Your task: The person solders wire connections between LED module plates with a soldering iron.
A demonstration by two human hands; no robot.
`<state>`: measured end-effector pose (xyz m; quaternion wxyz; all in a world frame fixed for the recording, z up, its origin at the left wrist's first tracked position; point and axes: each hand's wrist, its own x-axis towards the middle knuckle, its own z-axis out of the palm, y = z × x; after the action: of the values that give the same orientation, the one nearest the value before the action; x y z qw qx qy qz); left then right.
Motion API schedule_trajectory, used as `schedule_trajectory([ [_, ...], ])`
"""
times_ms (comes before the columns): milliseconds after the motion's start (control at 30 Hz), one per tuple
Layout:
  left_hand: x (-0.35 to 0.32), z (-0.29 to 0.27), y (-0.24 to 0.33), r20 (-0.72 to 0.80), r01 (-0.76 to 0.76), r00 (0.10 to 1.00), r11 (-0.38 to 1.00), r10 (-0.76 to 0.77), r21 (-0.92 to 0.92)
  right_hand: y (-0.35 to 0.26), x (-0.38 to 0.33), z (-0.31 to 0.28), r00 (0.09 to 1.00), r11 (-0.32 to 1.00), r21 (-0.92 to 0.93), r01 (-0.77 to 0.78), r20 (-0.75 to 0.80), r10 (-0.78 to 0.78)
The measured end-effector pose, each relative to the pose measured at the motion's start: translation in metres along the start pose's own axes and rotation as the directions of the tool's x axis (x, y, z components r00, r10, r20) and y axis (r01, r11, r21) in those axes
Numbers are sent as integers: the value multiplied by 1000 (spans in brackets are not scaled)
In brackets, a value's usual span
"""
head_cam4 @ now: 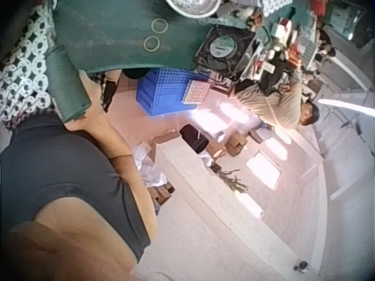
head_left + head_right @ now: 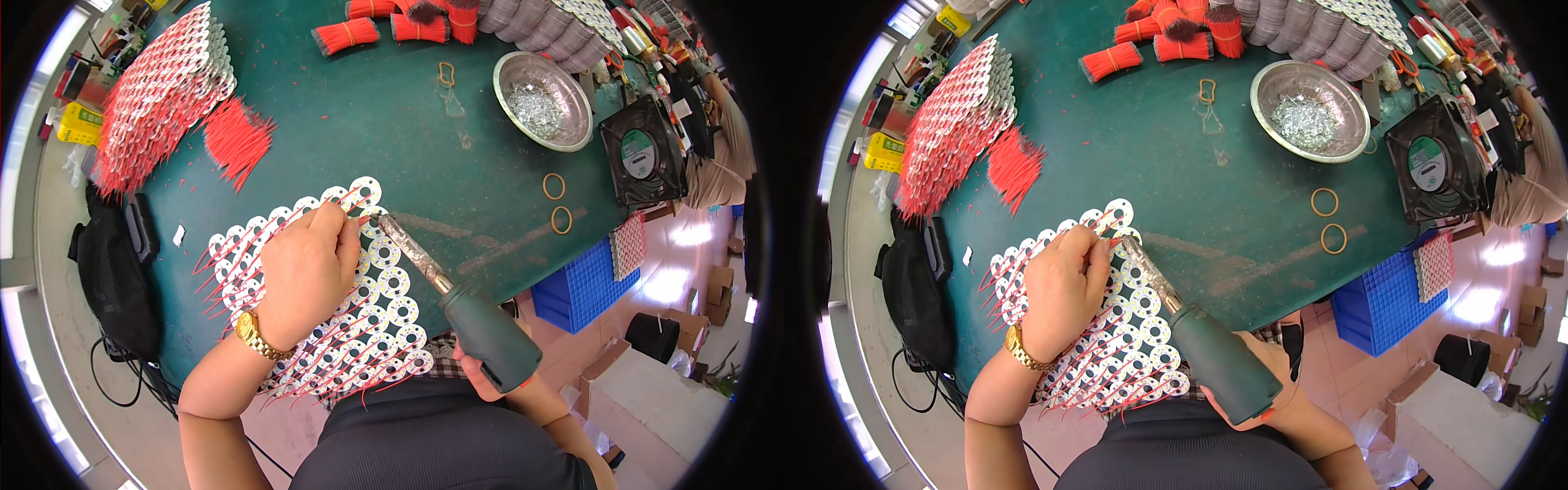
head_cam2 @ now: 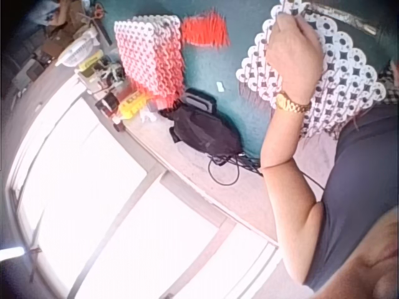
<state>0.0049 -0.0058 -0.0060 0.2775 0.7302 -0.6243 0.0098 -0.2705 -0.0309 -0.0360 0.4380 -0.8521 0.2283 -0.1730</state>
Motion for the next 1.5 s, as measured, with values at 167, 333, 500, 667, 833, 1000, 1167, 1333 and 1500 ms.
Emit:
schedule_trajectory([
  [167,-1,-3,1,42,54,998,998,-53,-24,6,3,8,962,952,-267,151,-180,-204],
  [333,-1,-2,1,29,37,999,999,-37,-26,2,-10,5,956,954,66,-291,-24,293],
  [500,-1,-4,1,48,60,997,998,-58,-34,0,-3,-2,997,991,-104,-81,-24,79],
  [667,-2,-3,0,51,70,996,997,-69,-33,-5,1,-2,988,987,103,-127,-70,135],
  [833,-1,-4,0,45,61,997,997,-59,-56,-13,9,5,961,985,57,-163,-218,172],
  [1000,-2,-4,-1,36,46,998,998,-45,-34,-17,9,-6,989,993,-10,-119,-87,118],
  [1167,-1,-2,-1,3,22,1000,999,-22,-49,-12,4,-2,990,993,22,-113,-83,115],
  [1333,-2,0,-3,17,19,1000,999,-19,-32,-8,-7,2,984,974,207,-92,-128,120],
  [1500,-3,-5,-4,42,38,999,998,-35,-58,-8,-4,-2,991,971,237,-35,-119,65],
])
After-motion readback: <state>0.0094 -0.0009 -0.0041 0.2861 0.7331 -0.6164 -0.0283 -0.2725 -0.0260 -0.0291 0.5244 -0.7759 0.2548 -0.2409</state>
